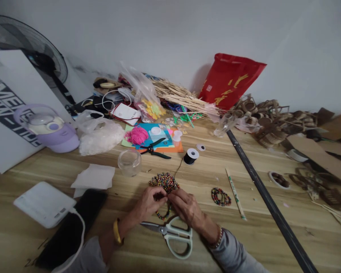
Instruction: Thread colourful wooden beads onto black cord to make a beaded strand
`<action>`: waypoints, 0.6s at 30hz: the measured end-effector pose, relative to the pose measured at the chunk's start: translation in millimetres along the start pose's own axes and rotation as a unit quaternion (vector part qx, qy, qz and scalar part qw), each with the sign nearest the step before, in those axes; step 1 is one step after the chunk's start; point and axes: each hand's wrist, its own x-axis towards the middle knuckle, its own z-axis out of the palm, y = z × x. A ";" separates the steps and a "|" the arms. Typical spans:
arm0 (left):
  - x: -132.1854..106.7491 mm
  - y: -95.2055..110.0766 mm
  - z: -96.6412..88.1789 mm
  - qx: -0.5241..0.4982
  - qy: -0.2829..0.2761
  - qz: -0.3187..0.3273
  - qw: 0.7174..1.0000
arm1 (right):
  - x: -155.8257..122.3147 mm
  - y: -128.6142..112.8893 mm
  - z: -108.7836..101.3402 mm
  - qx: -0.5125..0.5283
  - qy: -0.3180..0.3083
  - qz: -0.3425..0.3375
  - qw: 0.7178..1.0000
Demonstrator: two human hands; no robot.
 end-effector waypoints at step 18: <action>0.4 -2.4 4.3 0.031 0.057 0.039 0.997 | 9.1 -2.7 7.0 0.226 0.104 0.130 0.960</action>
